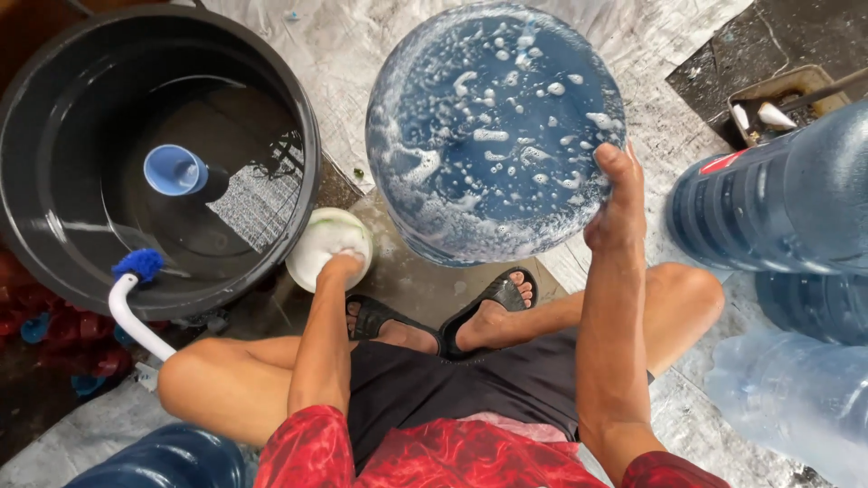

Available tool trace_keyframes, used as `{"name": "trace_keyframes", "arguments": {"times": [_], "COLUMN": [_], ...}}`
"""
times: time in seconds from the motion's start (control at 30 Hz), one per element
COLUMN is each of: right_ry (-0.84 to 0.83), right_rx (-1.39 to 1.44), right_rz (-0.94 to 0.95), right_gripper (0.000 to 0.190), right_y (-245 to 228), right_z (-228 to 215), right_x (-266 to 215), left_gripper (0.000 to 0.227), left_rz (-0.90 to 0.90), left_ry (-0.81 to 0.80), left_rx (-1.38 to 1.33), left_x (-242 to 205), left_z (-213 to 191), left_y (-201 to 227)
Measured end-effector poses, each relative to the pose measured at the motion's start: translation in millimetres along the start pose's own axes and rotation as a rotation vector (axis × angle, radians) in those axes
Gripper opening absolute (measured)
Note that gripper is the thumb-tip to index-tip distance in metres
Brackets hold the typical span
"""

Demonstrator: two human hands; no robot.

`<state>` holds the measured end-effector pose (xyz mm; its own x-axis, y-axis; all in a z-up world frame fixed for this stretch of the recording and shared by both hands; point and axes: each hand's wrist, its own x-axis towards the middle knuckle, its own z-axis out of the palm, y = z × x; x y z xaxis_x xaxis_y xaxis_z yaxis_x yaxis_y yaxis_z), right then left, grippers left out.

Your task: The person scrubs the exterior of a large blue water dispenser bottle with a soapy sponge, rinses it with water from a bucket, and then fills the bottle using a white hose. The person handles the bottle, sponge, cup, and hose during the process.

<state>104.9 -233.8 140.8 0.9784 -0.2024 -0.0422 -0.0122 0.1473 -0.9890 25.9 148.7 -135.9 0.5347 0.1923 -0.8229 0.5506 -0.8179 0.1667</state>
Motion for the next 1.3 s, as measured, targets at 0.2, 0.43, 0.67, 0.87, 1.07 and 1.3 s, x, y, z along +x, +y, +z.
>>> {"name": "trace_keyframes", "arguments": {"times": [0.2, 0.43, 0.67, 0.87, 1.07, 1.3], "right_ry": [0.056, 0.03, 0.201, 0.06, 0.171, 0.14], "right_rx": [0.208, 0.121, 0.098, 0.235, 0.087, 0.329], "right_rz": [0.036, 0.007, 0.21, 0.006, 0.177, 0.104], "right_gripper": [0.075, 0.067, 0.098, 0.068, 0.103, 0.082], "right_y": [21, 51, -11, -18, -17, 7], "right_z": [22, 13, 68, 60, 58, 61], "right_x": [-21, -5, -13, -18, -6, 2], "left_gripper": [0.045, 0.045, 0.047, 0.08, 0.062, 0.009], "left_rz": [0.058, 0.617, 1.046, 1.237, 1.389, 1.623], "left_ry": [0.225, 0.457, 0.417, 0.781, 0.978, 0.673], "left_rx": [0.29, -0.321, -0.071, 0.438, 0.356, -0.015], "left_x": [4, -278, -336, -282, -258, -232], "left_z": [1, -157, -208, -193, -201, -163], "left_y": [-20, 54, 209, 286, 308, 299]}}
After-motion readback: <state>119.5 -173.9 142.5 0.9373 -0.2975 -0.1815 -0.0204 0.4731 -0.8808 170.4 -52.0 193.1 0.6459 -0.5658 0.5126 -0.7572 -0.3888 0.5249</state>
